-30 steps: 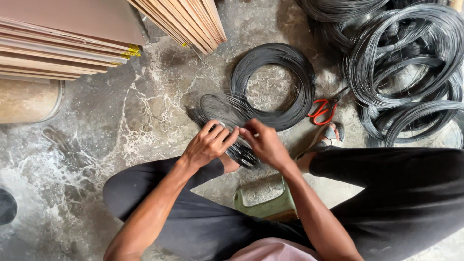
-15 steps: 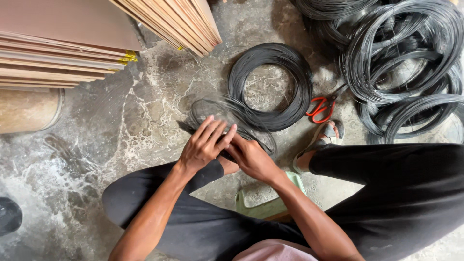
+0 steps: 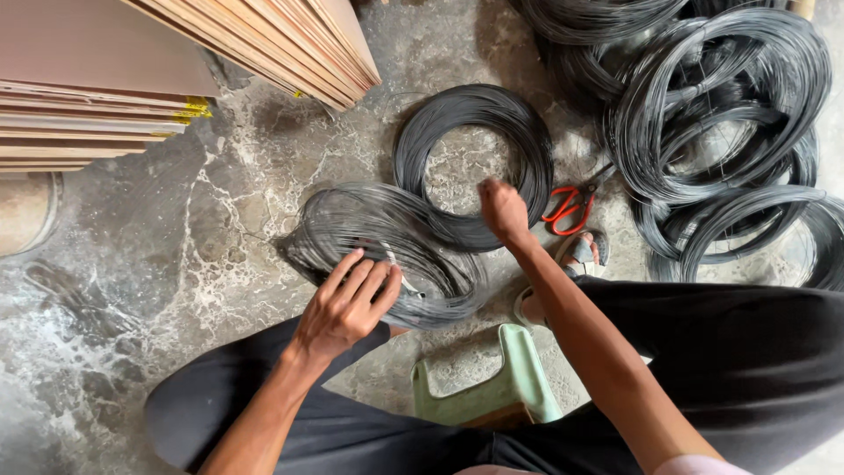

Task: The person sits on a small stool and coils a length of black wire by hand. They pull wire from a larger coil on the floor and wrap it into a smaller, tighter coil held in their left hand.

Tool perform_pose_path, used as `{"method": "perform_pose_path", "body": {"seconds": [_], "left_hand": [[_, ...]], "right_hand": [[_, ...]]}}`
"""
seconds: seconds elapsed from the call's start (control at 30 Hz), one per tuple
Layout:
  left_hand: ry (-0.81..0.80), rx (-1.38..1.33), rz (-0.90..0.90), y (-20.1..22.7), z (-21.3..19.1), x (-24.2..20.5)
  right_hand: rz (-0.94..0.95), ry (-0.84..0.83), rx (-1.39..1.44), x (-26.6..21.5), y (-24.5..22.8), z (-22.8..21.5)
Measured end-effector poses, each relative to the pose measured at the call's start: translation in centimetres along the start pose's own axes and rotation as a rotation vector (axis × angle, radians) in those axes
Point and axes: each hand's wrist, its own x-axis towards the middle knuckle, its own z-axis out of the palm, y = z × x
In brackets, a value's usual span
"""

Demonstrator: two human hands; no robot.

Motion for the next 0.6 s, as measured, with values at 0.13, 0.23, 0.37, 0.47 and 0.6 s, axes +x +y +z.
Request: {"method": "perform_pose_path", "body": {"seconds": [0.13, 0.23, 0.37, 0.47, 0.6], "left_hand": [[-0.036, -0.011, -0.023, -0.7, -0.4, 0.8], [-0.174, -0.029, -0.045, -1.3, -1.2, 1.5], [-0.222, -0.096, -0.063, -1.5, -0.6, 1.1], [-0.235, -0.117, -0.07, -1.6, -0.5, 1.2], [-0.259, -0.141, -0.085, -1.9, -0.2, 1.3]], "right_hand": [[-0.098, 0.294, -0.125, 2.3, -0.9, -4.2], [0.01, 0.225, -0.181, 4.7, 0.0, -2.9], [0.017, 0.038, -0.23, 6.6, 1.6, -0.3], [0.042, 0.037, -0.234, 7.2, 2.3, 0.8], [0.059, 0.019, -0.223, 8.5, 3.2, 1.0]]}}
